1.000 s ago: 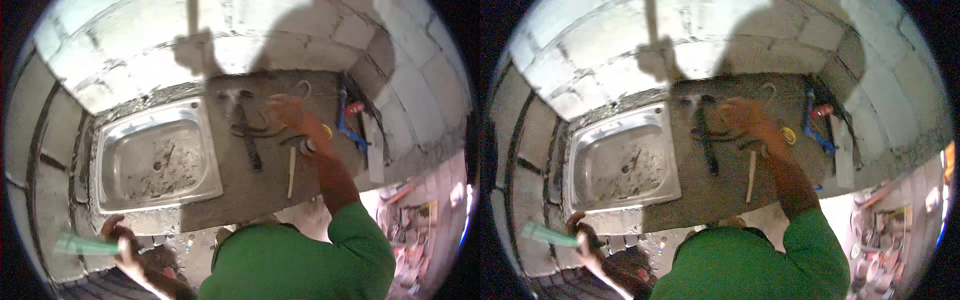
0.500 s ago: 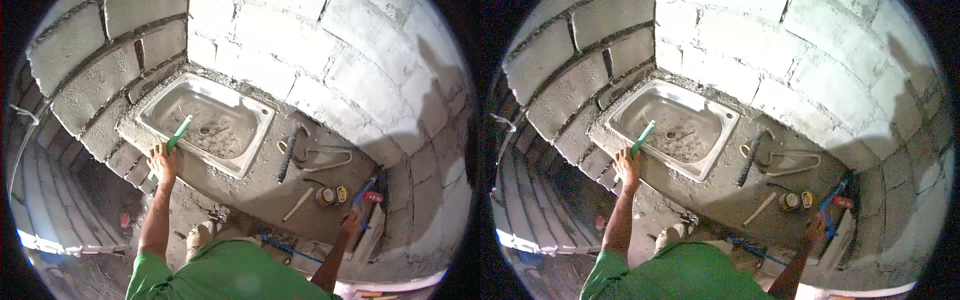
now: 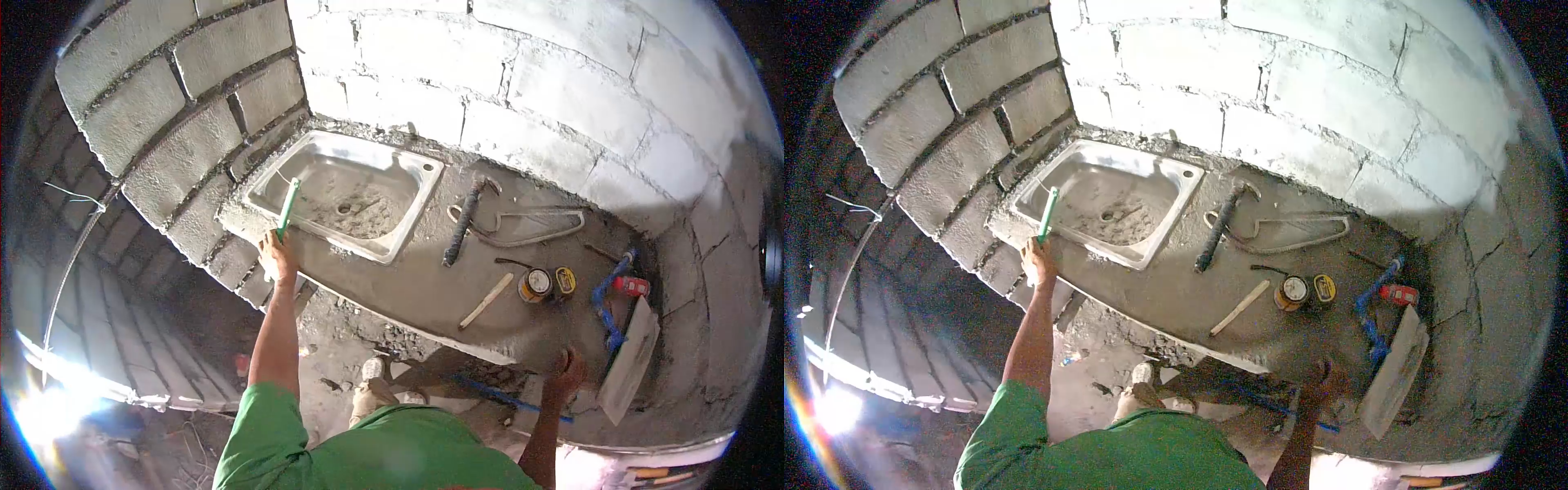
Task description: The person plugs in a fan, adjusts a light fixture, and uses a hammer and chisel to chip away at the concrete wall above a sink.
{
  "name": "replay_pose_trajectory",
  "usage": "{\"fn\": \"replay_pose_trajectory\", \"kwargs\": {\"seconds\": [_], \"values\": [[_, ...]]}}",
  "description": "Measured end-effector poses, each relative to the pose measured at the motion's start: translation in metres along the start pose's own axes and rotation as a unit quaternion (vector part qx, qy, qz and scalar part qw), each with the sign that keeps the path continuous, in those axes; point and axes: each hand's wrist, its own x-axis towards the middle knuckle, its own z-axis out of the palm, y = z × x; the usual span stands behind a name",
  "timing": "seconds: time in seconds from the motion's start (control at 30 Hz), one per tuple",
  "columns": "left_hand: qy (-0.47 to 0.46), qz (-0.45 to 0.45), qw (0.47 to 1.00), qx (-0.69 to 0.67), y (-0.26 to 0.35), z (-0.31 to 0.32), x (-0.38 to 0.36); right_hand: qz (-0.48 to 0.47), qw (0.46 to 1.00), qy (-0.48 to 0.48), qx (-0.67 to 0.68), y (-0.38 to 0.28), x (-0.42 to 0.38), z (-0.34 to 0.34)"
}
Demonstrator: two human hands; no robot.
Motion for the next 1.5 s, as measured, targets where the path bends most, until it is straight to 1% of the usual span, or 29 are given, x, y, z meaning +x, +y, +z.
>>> {"fn": "replay_pose_trajectory", "kwargs": {"seconds": [0.13,0.2,0.27,0.3,0.33,0.4,0.43,0.47,0.53,0.57,0.6,0.63,0.67,0.7,0.73,0.8,0.83,0.9,0.93,1.0,1.07,1.1,1.13,1.17,1.2,1.27,1.37,1.47,1.5], "values": [[-0.001,-0.009,1.0,0.015,0.002,-0.006,0.0,0.016,0.998,0.05,-0.035,0.007,-0.002,0.005],[0.008,0.004,0.999,-0.045,-0.002,-0.006,0.0,0.148,0.978,-0.148,-0.019,-0.001,0.018,-0.019],[0.011,-0.023,0.999,-0.023,0.009,-0.008,-0.001,0.258,0.954,-0.15,0.015,0.033,0.016,0.005],[0.009,-0.02,0.999,-0.042,0.006,-0.008,-0.001,0.197,0.974,-0.106,0.019,0.026,0.022,-0.001],[0.01,-0.016,0.998,-0.062,0.003,-0.007,-0.001,0.173,0.981,-0.08,0.016,0.025,0.023,0.002],[0.011,0.025,1.0,0.011,0.009,-0.008,-0.001,0.13,0.991,-0.029,0.024,0.035,0.019,0.02],[0.021,0.041,0.998,-0.034,-0.007,0.003,0.0,0.11,0.993,-0.004,0.036,0.042,0.013,0.026],[0.016,0.028,0.998,-0.06,-0.008,0.003,0.003,0.118,0.992,0.001,0.032,0.044,0.011,0.021],[0.086,0.019,0.996,-0.022,0.003,-0.004,0.012,0.135,0.989,0.004,0.061,0.033,0.018,0.022],[0.048,-0.009,0.991,-0.128,0.011,-0.014,0.024,0.165,0.986,-0.012,0.034,0.052,0.008,0.034],[0.014,-0.04,0.973,-0.228,0.048,-0.044,0.032,0.189,0.981,-0.034,0.007,0.071,0.001,0.051],[0.027,-0.042,0.962,-0.27,0.075,-0.065,0.044,0.199,0.979,-0.049,-0.008,0.023,0.022,0.024],[0.038,-0.042,0.948,-0.313,0.102,-0.08,0.06,0.197,0.978,-0.06,-0.013,0.004,0.032,0.012],[0.025,-0.018,0.902,-0.431,0.126,-0.09,0.08,0.196,0.978,-0.071,-0.018,-0.016,0.041,0.002],[0.013,-0.021,0.847,-0.531,0.138,-0.083,0.105,0.214,0.975,-0.06,-0.02,0.009,0.031,0.016],[-0.056,0.022,0.848,-0.527,0.177,-0.099,0.141,0.234,0.971,-0.049,-0.018,0.012,0.023,0.022],[-0.083,0.03,0.823,-0.562,0.187,-0.087,0.163,0.175,0.984,-0.017,-0.008,-0.003,0.029,0.006],[-0.139,0.03,0.753,-0.642,0.205,-0.048,0.209,0.115,0.993,0.017,0.007,-0.018,0.03,0.003],[-0.166,0.023,0.706,-0.688,0.215,-0.023,0.231,0.182,0.983,0.007,0.039,-0.012,0.029,0.006],[-0.181,-0.03,0.678,-0.712,0.238,0.014,0.257,0.24,0.968,-0.002,0.073,0.013,0.019,0.017],[-0.189,-0.039,0.647,-0.738,0.259,0.055,0.274,0.255,0.956,0.041,-0.14,0.066,-0.001,0.055],[-0.197,-0.055,0.647,-0.735,0.268,0.073,0.28,0.248,0.957,0.05,-0.14,0.086,-0.009,0.059],[-0.209,-0.073,0.646,-0.731,0.279,0.088,0.282,0.117,0.973,0.045,-0.196,0.106,-0.018,0.058],[-0.186,-0.09,0.624,-0.754,0.291,0.099,0.276,-0.015,0.967,0.039,-0.252,0.113,-0.017,0.056],[-0.187,-0.098,0.633,-0.745,0.298,0.106,0.274,-0.018,0.965,0.043,-0.259,0.106,-0.01,0.053],[-0.159,-0.134,0.646,-0.735,0.312,0.122,0.272,0.152,0.979,0.062,-0.12,0.089,-0.012,0.05],[-0.153,-0.12,0.645,-0.739,0.32,0.142,0.279,0.168,0.972,0.069,-0.147,0.036,0.014,0.033],[-0.142,-0.119,0.647,-0.739,0.323,0.151,0.282,0.223,0.96,0.032,-0.168,0.039,0.007,0.032],[-0.129,-0.121,0.616,-0.768,0.323,0.155,0.282,0.229,0.958,0.034,-0.17,0.039,0.006,0.033]]}}
